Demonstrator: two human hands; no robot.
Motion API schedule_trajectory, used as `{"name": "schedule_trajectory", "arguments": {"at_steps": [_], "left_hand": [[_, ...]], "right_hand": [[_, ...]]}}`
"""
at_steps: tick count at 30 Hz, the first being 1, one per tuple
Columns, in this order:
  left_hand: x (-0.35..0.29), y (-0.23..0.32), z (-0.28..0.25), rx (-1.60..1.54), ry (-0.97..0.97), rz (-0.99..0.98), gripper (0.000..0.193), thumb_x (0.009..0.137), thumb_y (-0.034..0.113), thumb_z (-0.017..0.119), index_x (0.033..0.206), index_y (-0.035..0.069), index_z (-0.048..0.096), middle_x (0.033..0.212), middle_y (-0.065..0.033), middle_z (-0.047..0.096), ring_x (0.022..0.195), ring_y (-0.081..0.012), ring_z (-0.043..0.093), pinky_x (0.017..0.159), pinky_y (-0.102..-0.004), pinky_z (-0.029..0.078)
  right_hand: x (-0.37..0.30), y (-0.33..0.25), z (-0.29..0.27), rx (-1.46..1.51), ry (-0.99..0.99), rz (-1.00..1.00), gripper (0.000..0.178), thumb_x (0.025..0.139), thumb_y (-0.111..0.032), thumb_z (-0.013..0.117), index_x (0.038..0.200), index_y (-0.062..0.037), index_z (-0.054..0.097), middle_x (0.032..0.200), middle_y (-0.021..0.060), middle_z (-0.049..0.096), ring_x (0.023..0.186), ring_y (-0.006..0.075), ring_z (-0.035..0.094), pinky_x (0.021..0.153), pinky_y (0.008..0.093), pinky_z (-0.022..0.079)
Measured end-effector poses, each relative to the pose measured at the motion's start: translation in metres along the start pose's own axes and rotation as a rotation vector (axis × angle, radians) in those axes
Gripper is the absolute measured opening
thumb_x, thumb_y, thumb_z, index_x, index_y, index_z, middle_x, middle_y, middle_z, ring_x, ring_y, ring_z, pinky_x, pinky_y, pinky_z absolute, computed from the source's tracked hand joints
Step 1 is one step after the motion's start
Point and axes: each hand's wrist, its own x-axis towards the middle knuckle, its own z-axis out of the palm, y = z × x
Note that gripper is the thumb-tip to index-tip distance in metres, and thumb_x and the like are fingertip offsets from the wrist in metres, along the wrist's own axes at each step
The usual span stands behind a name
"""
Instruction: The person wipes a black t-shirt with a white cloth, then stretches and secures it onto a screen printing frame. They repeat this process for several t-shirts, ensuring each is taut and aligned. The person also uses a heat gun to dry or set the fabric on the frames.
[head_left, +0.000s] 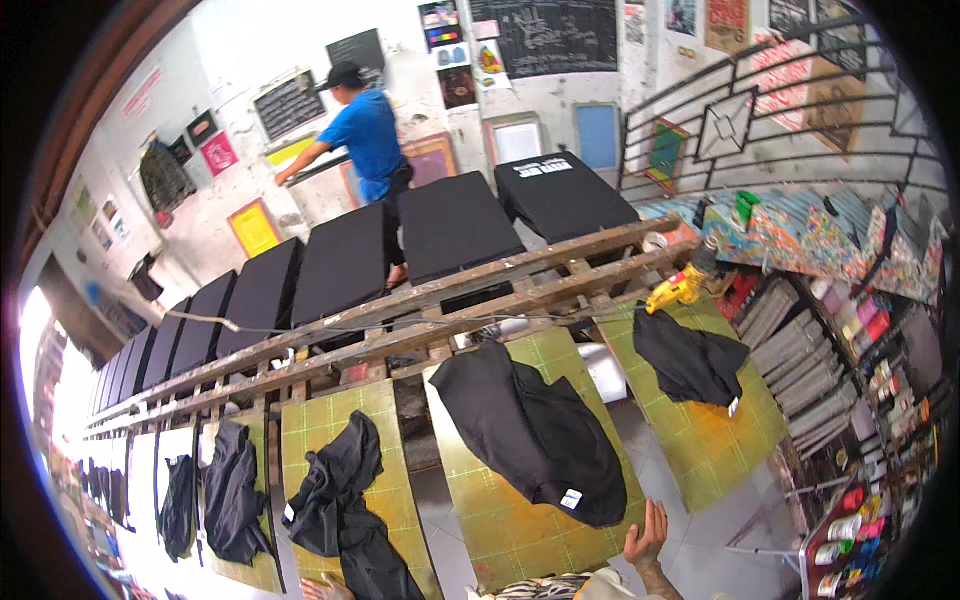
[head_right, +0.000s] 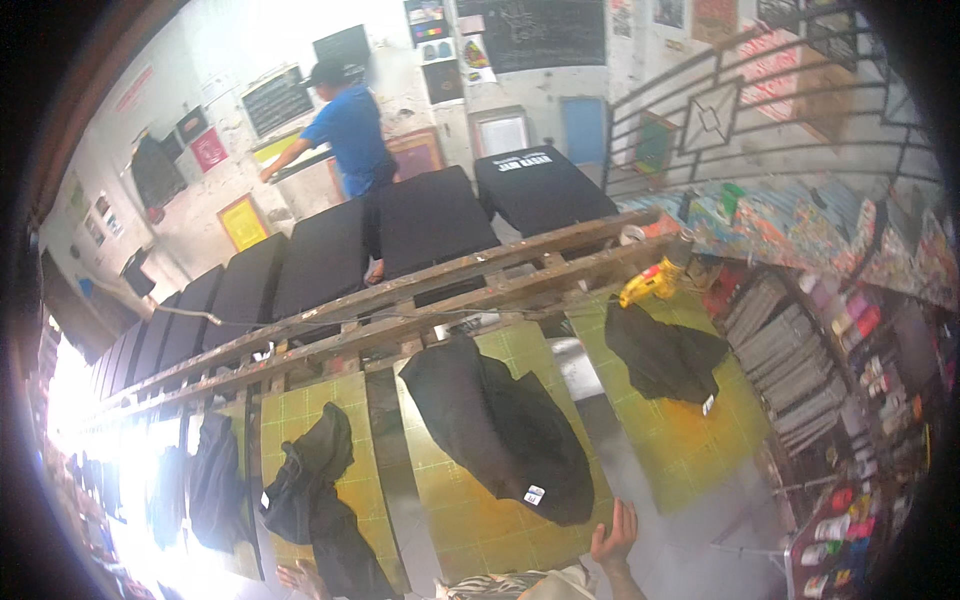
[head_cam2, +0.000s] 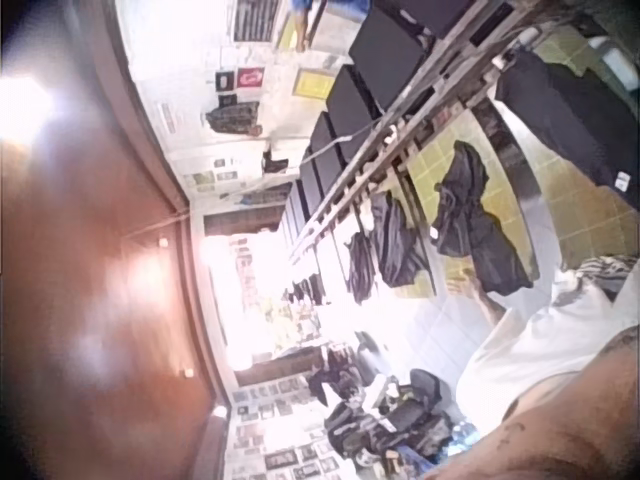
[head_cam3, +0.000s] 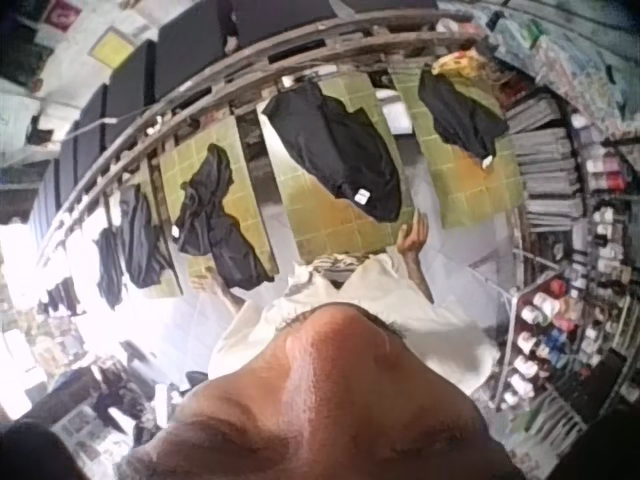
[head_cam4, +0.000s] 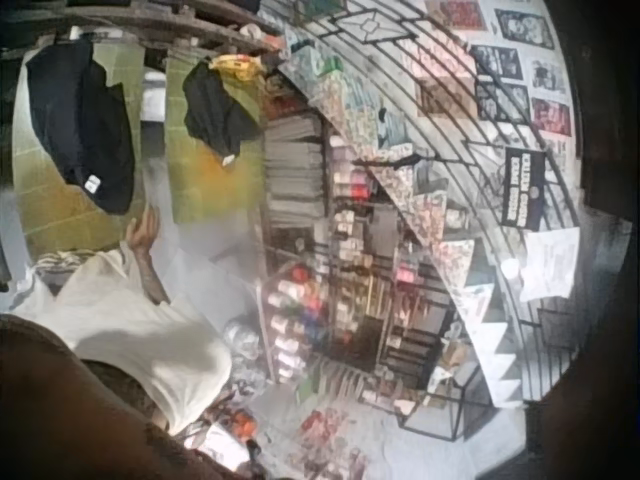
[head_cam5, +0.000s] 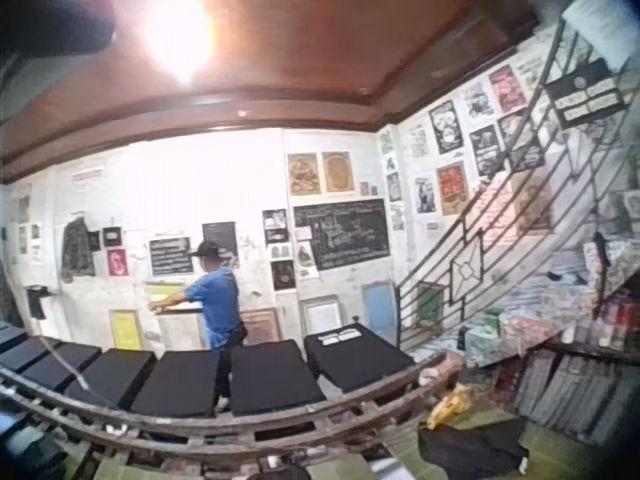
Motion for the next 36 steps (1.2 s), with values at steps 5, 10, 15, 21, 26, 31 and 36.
{"name": "schedule_trajectory", "arguments": {"at_steps": [5,10,15,21,26,31,36], "left_hand": [[0.003,0.055,0.004,0.002,0.023,0.108,0.062,0.1,0.036,0.052,0.146,-0.003,0.038,0.153,-0.0263,0.032,0.135,-0.041,0.039,0.108,-0.0491,0.039],[-0.007,0.123,-0.014,-0.088,0.133,0.264,0.061,0.1,0.035,0.053,0.145,-0.004,0.039,0.152,-0.0268,0.033,0.134,-0.041,0.041,0.107,-0.0489,0.04],[-0.077,0.224,-0.078,-0.36,0.235,0.323,0.06,0.1,0.033,0.053,0.144,-0.004,0.04,0.151,-0.0272,0.035,0.133,-0.0411,0.042,0.106,-0.0487,0.042],[-0.252,0.378,-0.166,-0.7,-0.263,0.419,0.058,0.1,0.031,0.054,0.143,-0.005,0.041,0.15,-0.0277,0.037,0.132,-0.0411,0.044,0.105,-0.0484,0.043],[-0.455,0.491,-0.15,-0.695,-0.339,1.119,0.064,0.093,0.022,0.065,0.145,-0.005,0.037,0.149,-0.0266,0.039,0.14,-0.0417,0.032,0.117,-0.0499,0.021],[-0.619,0.521,-0.107,-0.618,-0.502,1.259,0.086,0.098,0.039,0.056,0.151,-0.014,0.014,0.157,-0.0361,0.017,0.149,-0.0479,0.012,0.12,-0.0562,0.009],[-0.677,0.533,-0.118,-0.342,-0.46,1.21,0.088,0.097,0.044,0.053,0.151,-0.015,0.014,0.16,-0.0334,0.011,0.15,-0.0463,0.007,0.121,-0.0554,0.011]], "right_hand": [[0.007,-0.005,-0.012,0.01,0.032,0.027,0.061,0.09,-0.027,0.052,0.138,0.0099,0.048,0.131,0.0305,0.055,0.127,0.0522,0.046,0.107,0.0564,0.036],[0.008,-0.003,-0.016,0.045,0.031,0.087,0.059,0.089,-0.024,0.057,0.14,0.0043,0.048,0.132,0.0263,0.056,0.128,0.0478,0.047,0.108,0.055,0.038],[-0.005,0.02,-0.022,0.228,-0.187,0.169,0.069,0.091,-0.02,0.06,0.151,0.0011,0.032,0.148,0.0252,0.043,0.139,0.0437,0.036,0.113,0.0513,0.034],[0.022,0.091,-0.074,0.672,-0.596,0.113,0.066,0.094,-0.03,0.06,0.149,-0.0002,0.038,0.151,0.0205,0.043,0.14,0.0335,0.041,0.114,0.0402,0.036],[0.008,0.195,-0.111,0.767,-0.996,0.286,0.052,0.101,-0.04,0.057,0.145,-0.0146,0.05,0.145,0.0095,0.054,0.129,0.0215,0.053,0.104,0.0381,0.047],[-0.052,0.329,-0.2,1.016,-1.135,0.772,0.057,0.1,-0.047,0.056,0.145,-0.0135,0.051,0.137,0.0054,0.058,0.127,0.0185,0.051,0.106,0.0359,0.04],[-0.168,0.473,-0.243,0.993,-0.332,1.372,0.049,0.098,-0.029,0.059,0.144,-0.0172,0.05,0.134,0.0048,0.061,0.109,0.0251,0.062,0.089,0.0433,0.051]]}}
